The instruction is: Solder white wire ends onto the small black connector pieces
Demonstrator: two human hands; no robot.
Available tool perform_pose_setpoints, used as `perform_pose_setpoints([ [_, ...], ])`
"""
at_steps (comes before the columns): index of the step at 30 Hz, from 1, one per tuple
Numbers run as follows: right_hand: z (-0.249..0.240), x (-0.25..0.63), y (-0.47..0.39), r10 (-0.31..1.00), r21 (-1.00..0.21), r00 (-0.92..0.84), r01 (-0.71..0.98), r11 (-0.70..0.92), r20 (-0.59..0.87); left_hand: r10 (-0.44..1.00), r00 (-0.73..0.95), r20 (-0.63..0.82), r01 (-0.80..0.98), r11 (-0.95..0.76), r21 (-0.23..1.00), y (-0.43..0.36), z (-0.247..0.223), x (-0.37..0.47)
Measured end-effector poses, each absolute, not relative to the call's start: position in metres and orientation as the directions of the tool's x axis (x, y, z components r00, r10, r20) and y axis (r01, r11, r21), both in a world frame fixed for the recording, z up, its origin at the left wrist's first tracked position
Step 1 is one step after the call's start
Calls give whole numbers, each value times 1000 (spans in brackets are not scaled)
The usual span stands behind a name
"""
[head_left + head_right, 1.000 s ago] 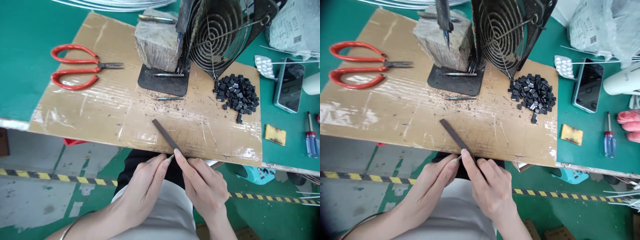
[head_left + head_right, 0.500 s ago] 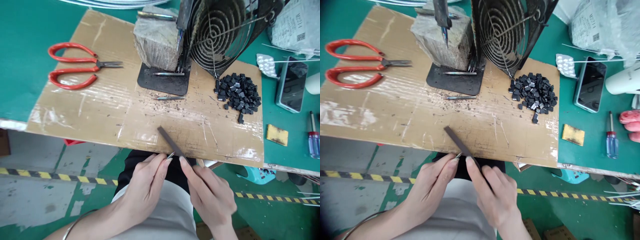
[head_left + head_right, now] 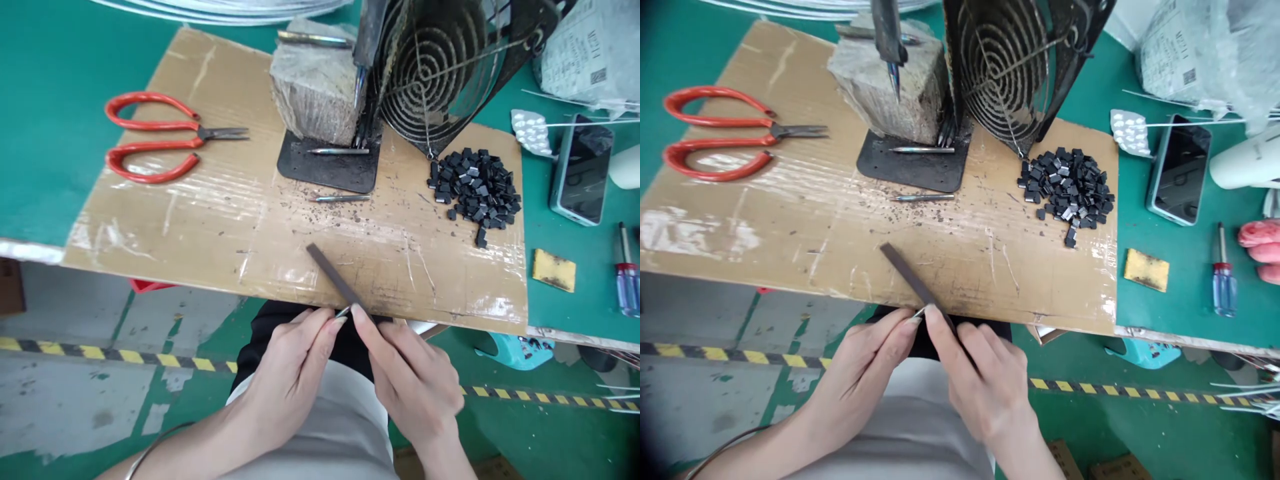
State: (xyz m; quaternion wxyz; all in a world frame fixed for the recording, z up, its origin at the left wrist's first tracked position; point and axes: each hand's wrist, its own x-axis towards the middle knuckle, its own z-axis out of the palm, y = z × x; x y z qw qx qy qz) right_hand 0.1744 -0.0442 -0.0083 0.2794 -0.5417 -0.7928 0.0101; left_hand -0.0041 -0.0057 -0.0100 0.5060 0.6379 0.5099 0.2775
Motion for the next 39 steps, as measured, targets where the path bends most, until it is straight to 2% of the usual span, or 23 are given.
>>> perform_pose_setpoints([
  [4, -5, 178, -55, 888, -308, -246, 874, 376, 388, 924, 348, -157, 405, 3, 914, -6, -10, -4],
  [9, -7, 173, -45, 862, -334, -237, 850, 408, 449, 946, 315, -69, 459, -88, 884, -5, -10, -5],
  [14, -4, 178, -53, 887, -289, -252, 880, 376, 388, 914, 355, -198, 402, 42, 915, -2, -6, -4],
  [20, -8, 174, -43, 858, -331, -252, 844, 421, 449, 913, 329, -243, 358, 118, 926, -4, -7, -6],
  [25, -3, 180, -56, 891, -311, -263, 869, 386, 369, 885, 355, -301, 337, 180, 924, -2, -4, -5],
  [30, -8, 175, -46, 865, -322, -236, 859, 399, 443, 924, 336, -181, 415, 27, 909, -3, -6, -7],
  [33, -7, 176, -49, 876, -329, -243, 858, 394, 416, 936, 333, -118, 461, -52, 886, -3, -7, -7],
  [39, -5, 179, -54, 877, -303, -252, 869, 392, 409, 927, 346, -147, 445, -24, 895, -3, -7, -7],
])
